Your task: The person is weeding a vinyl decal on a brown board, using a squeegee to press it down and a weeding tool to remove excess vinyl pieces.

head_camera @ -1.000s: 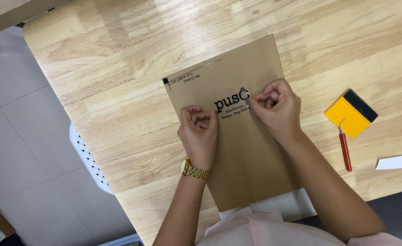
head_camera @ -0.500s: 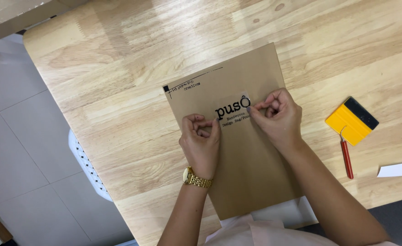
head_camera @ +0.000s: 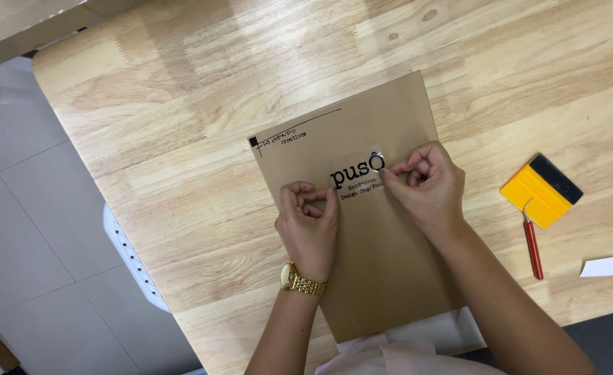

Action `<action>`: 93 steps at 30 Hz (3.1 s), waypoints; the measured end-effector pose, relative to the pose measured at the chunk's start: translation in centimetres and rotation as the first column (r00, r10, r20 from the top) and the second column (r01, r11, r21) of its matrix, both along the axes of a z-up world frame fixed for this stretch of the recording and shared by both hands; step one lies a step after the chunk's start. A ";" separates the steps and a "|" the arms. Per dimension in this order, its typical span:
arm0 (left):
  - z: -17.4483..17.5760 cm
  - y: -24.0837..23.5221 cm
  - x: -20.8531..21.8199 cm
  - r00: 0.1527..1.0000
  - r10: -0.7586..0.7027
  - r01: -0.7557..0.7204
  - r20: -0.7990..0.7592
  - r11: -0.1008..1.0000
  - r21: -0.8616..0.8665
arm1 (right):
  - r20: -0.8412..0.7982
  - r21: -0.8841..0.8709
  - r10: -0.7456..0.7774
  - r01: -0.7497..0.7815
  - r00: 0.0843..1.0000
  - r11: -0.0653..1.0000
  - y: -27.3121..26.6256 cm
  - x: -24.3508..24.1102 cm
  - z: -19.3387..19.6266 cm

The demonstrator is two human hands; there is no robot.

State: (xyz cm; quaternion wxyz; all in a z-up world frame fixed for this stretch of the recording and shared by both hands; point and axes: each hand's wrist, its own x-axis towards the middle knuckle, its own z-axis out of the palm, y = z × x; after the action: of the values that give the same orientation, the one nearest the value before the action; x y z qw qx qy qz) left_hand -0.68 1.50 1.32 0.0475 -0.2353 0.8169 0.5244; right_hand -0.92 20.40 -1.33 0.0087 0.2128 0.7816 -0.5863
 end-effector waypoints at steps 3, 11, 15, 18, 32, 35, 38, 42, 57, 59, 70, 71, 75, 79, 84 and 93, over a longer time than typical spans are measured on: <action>-0.1 0.0 0.2 1.000 -0.006 0.006 -0.003 1.000 -0.019 | 0.015 -0.013 -0.005 0.006 1.000 1.000 -0.1 0.0 0.2; 0.3 0.1 -0.1 0.999 -0.012 0.012 -0.035 1.000 -0.020 | 0.015 -0.008 0.004 -0.004 1.000 1.000 0.0 0.0 0.3; 0.2 0.1 -0.1 0.999 -0.023 0.022 -0.037 1.000 -0.022 | 0.002 -0.003 0.013 -0.013 1.000 1.000 0.0 -0.2 0.5; 0.2 0.2 -0.2 1.000 -0.009 0.009 -0.020 1.000 -0.007 | -0.003 -0.012 0.008 -0.008 1.000 1.000 0.0 -0.4 0.7; 0.0 0.1 -0.1 0.999 -0.017 0.016 -0.032 0.999 -0.031 | -0.025 0.006 0.022 -0.022 0.999 1.000 0.1 -0.5 0.4; 0.0 0.1 -0.1 0.999 -0.010 0.009 -0.030 0.999 -0.034 | -0.030 -0.002 0.028 -0.028 0.999 1.000 0.3 -0.4 -0.2; -0.2 0.1 0.1 1.000 -0.003 0.003 -0.016 0.999 -0.033 | -0.024 -0.003 0.024 -0.025 0.999 1.000 0.1 -0.4 0.2; -0.2 0.1 0.0 0.999 -0.015 0.013 -0.030 0.998 -0.058 | -0.027 0.014 0.022 -0.022 0.999 1.000 0.1 -0.4 0.1; -0.3 0.1 0.0 0.999 -0.040 0.038 -0.020 0.995 -0.097 | -0.021 0.001 0.023 -0.023 1.000 1.000 0.3 -0.4 -0.2; -0.5 0.2 0.1 0.999 -0.041 0.038 -0.024 0.992 -0.124 | -0.026 -0.001 0.024 -0.024 0.999 1.000 0.4 -0.3 -0.4; -1.3 0.1 0.1 0.995 -0.082 0.068 -0.055 0.974 -0.216 | -0.074 0.054 0.052 -0.048 0.996 0.997 0.3 -0.8 -0.1; -1.1 0.1 0.0 0.994 -0.089 0.073 -0.061 0.972 -0.223 | -0.077 0.064 0.061 -0.056 0.995 0.996 0.4 -0.9 0.0; -1.8 0.0 0.0 0.991 -0.098 0.074 -0.094 0.970 -0.232 | -0.092 0.134 0.070 -0.057 0.993 0.989 0.6 -1.3 0.2; -2.7 -0.7 0.4 0.986 -0.115 0.094 -0.122 0.981 -0.168 | -0.141 0.071 0.016 -0.006 0.990 0.997 2.1 -0.3 -0.7; -0.3 -3.2 5.9 0.967 -0.065 0.021 -0.247 0.984 -0.179 | -0.183 0.232 -0.080 0.122 0.980 0.965 5.9 5.9 0.7; -0.3 -4.0 14.9 0.998 -0.035 0.047 -0.054 0.966 0.254 | 0.205 0.240 0.105 -0.154 0.973 0.958 5.8 12.5 2.8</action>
State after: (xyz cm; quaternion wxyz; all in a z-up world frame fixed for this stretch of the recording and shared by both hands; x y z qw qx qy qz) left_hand 14.18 -2.50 0.99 0.0683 -0.1974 0.7483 0.6296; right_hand 11.57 26.17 1.49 0.0946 0.2152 0.8582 -0.4564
